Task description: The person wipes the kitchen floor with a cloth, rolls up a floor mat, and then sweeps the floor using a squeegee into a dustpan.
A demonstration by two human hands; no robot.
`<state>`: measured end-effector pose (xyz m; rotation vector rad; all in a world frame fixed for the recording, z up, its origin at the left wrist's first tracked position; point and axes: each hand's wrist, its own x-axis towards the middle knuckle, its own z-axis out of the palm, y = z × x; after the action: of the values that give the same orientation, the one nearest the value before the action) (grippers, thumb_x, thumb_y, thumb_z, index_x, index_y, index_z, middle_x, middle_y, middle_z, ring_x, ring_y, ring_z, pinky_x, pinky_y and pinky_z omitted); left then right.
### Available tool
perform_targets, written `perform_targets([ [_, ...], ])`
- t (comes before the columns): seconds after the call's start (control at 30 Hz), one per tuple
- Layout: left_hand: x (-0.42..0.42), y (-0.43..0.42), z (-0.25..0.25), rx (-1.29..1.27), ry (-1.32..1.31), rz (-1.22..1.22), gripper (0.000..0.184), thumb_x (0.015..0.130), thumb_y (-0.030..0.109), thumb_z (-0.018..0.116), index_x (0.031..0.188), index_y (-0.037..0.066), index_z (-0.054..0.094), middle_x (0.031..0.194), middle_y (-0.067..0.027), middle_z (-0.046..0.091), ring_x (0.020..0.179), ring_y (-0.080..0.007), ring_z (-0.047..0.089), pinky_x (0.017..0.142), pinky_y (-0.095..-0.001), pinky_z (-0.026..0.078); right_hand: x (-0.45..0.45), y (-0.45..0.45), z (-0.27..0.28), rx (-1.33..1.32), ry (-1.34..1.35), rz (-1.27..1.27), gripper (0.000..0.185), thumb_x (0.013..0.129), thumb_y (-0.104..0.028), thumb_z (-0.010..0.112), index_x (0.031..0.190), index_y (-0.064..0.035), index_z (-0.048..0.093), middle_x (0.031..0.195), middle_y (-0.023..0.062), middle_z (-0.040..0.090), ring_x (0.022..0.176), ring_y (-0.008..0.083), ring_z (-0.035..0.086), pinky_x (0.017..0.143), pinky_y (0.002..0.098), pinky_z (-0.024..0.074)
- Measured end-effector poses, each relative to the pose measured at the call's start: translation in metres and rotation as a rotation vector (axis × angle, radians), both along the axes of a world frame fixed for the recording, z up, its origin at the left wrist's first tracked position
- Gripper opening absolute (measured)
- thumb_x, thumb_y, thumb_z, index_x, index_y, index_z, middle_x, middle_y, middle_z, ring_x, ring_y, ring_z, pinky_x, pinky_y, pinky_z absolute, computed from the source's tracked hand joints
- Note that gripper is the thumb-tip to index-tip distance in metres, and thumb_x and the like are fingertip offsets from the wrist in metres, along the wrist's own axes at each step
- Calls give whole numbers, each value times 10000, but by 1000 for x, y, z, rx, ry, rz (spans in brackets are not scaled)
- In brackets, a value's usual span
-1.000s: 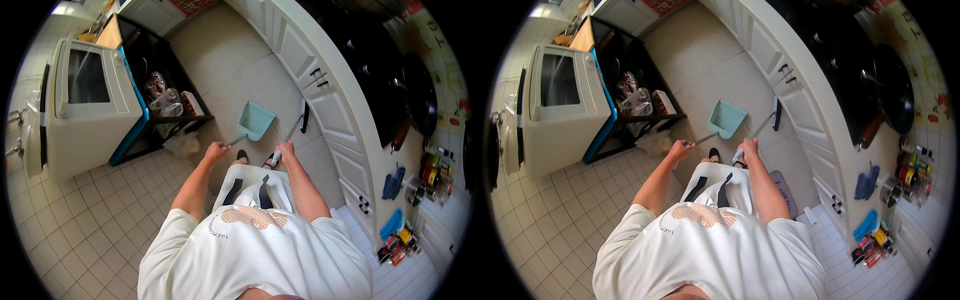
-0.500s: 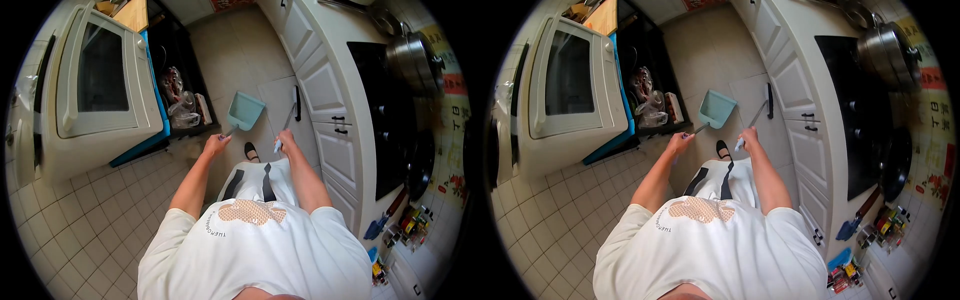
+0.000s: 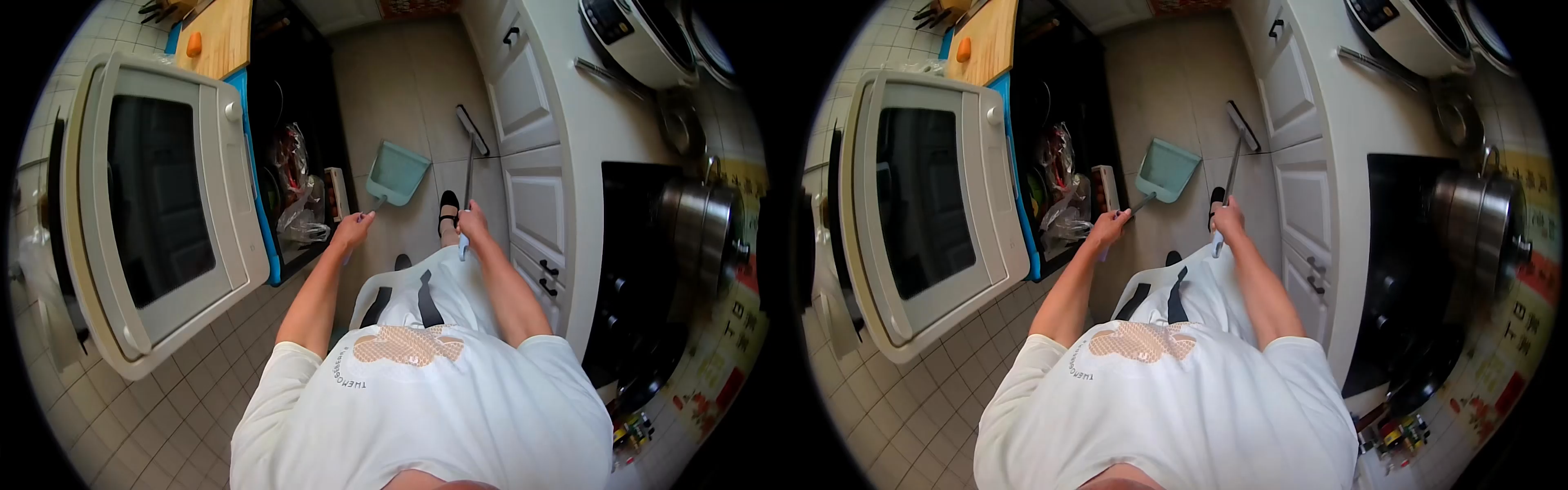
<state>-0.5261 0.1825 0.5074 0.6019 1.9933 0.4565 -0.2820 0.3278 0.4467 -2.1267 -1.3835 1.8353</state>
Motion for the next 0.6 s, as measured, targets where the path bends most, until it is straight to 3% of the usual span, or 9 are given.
perform_targets([
  [0.1,-3,35,8,-35,-63,75,433,830,444,491,673,41,510,538,-14,462,447,-106,418,422,-271,334,-2,53,-5,63,-111,185,586,749,-91,470,1307,-37,300,681,130,573,469,182,531,454,327,433],
  [0.13,-5,47,13,-71,-87,98,432,814,444,506,709,26,531,576,-46,496,501,-141,457,487,-290,366,-8,72,6,76,-154,277,581,739,-124,473,1294,-32,324,739,150,599,516,210,568,509,344,456],
  [0.17,-6,56,15,-109,-113,121,438,797,444,521,746,10,551,613,-78,529,555,-177,496,552,-308,397,-7,84,-9,66,-158,289,581,739,-124,473,1294,-32,324,739,150,599,516,210,568,509,344,456],
  [0.27,-13,75,-9,-90,-57,77,434,793,444,526,752,12,554,623,-70,536,562,-177,509,542,-316,397,-1,103,-45,160,-208,526,566,745,-142,467,1286,-38,342,786,149,612,563,226,593,548,352,466],
  [0.33,-17,85,-13,-112,-71,86,438,789,448,529,758,12,557,631,-71,542,568,-180,514,546,-323,407,5,94,-36,325,-268,844,553,744,-139,469,1276,-35,359,785,158,612,584,236,597,558,355,467],
  [0.47,-20,98,-3,-142,-112,145,451,775,465,531,788,16,580,675,-91,572,598,-212,547,569,-347,442,37,70,-28,659,-149,945,533,759,-111,476,1275,-39,365,701,131,590,509,204,553,508,336,454],
  [0.5,-21,96,-9,-140,-116,149,451,775,465,531,788,16,580,675,-91,572,598,-212,547,569,-347,442,30,83,11,269,-100,841,522,774,-104,480,1279,-42,362,661,112,566,477,182,522,480,324,439],
  [0.57,-26,90,-26,-133,-111,156,448,770,473,532,824,34,600,707,-101,594,619,-218,569,580,-345,459,16,94,79,-108,-51,712,511,789,-97,483,1282,-45,359,621,92,543,445,160,490,452,312,425],
  [0.6,-32,95,-23,-116,-109,157,448,770,473,532,824,34,600,707,-101,594,619,-218,569,580,-345,459,10,98,105,-198,-85,671,507,779,-146,499,1257,-25,383,876,162,527,751,236,495,671,318,402],
])
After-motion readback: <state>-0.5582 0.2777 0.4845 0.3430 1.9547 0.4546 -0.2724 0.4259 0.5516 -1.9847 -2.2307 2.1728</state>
